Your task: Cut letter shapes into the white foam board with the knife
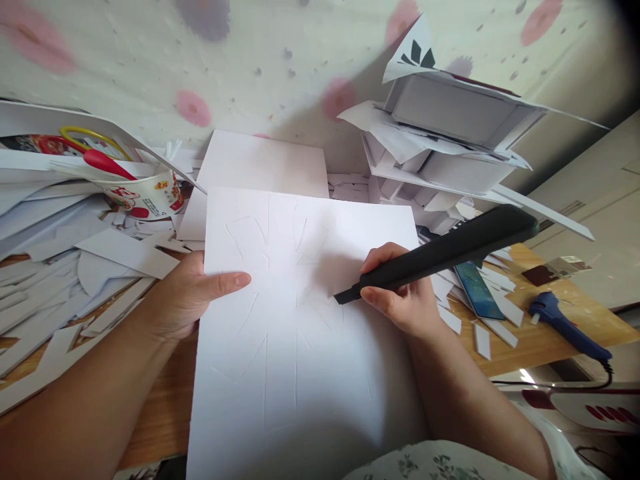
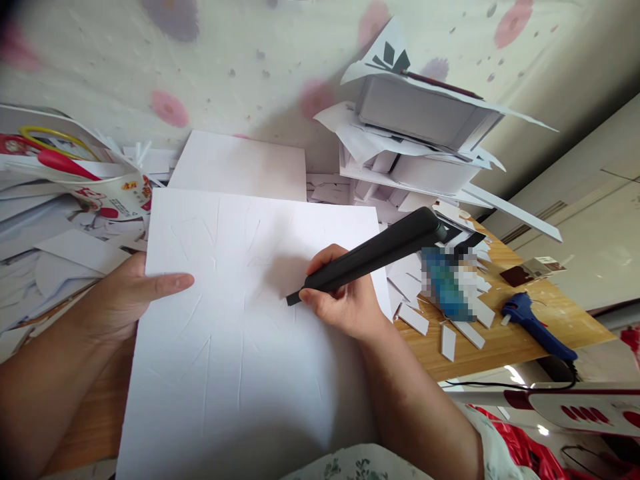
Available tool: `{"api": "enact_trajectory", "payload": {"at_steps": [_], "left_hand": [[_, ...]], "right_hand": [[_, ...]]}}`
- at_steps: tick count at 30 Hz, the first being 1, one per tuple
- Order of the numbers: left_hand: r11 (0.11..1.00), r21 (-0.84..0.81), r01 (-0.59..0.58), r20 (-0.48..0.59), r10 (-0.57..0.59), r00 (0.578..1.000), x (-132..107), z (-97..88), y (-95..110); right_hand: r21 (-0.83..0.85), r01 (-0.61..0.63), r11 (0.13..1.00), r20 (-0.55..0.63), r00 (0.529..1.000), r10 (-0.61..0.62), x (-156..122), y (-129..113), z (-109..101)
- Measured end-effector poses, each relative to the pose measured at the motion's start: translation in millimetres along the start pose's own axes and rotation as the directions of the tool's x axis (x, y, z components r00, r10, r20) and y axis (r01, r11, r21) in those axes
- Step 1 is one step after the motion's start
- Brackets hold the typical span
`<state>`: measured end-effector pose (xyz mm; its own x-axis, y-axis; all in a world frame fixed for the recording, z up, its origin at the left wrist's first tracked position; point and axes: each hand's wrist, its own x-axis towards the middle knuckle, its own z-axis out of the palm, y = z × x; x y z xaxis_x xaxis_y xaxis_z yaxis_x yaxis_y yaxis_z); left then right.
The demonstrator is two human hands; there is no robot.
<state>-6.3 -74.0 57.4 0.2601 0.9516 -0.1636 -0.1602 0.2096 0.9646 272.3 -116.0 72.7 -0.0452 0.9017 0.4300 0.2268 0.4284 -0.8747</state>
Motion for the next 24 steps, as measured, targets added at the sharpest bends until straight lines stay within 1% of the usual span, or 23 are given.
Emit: {"api": "enact_trajectory", "payload": {"at_steps": [5,10,15,17,18,20,21,22,23,24], "left_hand": [[1.000,-0.002,-0.013,0.025,0.013,1.000,-0.7,0.5,2.0],[1.000,0.020,-0.008,0.023,0.008,1.000,-0.4,-1.3,2.1],[0.999,0.045,-0.001,0.056,-0.001,0.998,0.9,-4.9,-1.7],[0.999,0.038,0.003,0.031,-0.004,1.000,1.2,-4.0,-2.3],[1.000,0.030,0.008,-0.001,-0.008,1.000,1.2,-3.1,-2.0],[0.999,0.005,0.035,-0.109,-0.034,0.994,1.7,-1.3,0.2],[0.997,-0.022,0.076,-0.163,-0.079,0.984,2.6,-0.9,1.8],[0.994,-0.042,0.101,-0.219,-0.108,0.970,4.1,-0.9,3.5],[0.987,-0.056,0.148,-0.267,-0.157,0.951,6.0,-1.4,5.1],[0.980,-0.052,0.190,-0.308,-0.197,0.931,8.3,-2.1,6.3]], "right_hand": [[0.017,-0.005,1.000,0.010,1.000,0.005,0.2,2.4,-1.2],[0.032,-0.023,0.999,0.025,0.999,0.022,0.5,4.3,-2.8],[0.054,-0.047,0.997,0.020,0.999,0.046,1.4,4.7,2.0],[0.106,-0.058,0.993,0.023,0.998,0.056,-0.1,5.3,2.5],[0.152,-0.062,0.986,0.022,0.998,0.060,-1.1,6.2,0.5],[0.229,-0.076,0.971,-0.011,0.997,0.080,-2.7,9.2,-10.9],[0.195,-0.102,0.975,-0.051,0.992,0.114,-3.0,11.3,-20.7],[0.093,-0.149,0.984,-0.117,0.980,0.159,-2.9,13.7,-32.9],[-0.066,-0.222,0.973,-0.191,0.960,0.206,-2.6,16.3,-46.7],[-0.245,-0.310,0.919,-0.250,0.936,0.249,-2.4,18.9,-60.7]]}}
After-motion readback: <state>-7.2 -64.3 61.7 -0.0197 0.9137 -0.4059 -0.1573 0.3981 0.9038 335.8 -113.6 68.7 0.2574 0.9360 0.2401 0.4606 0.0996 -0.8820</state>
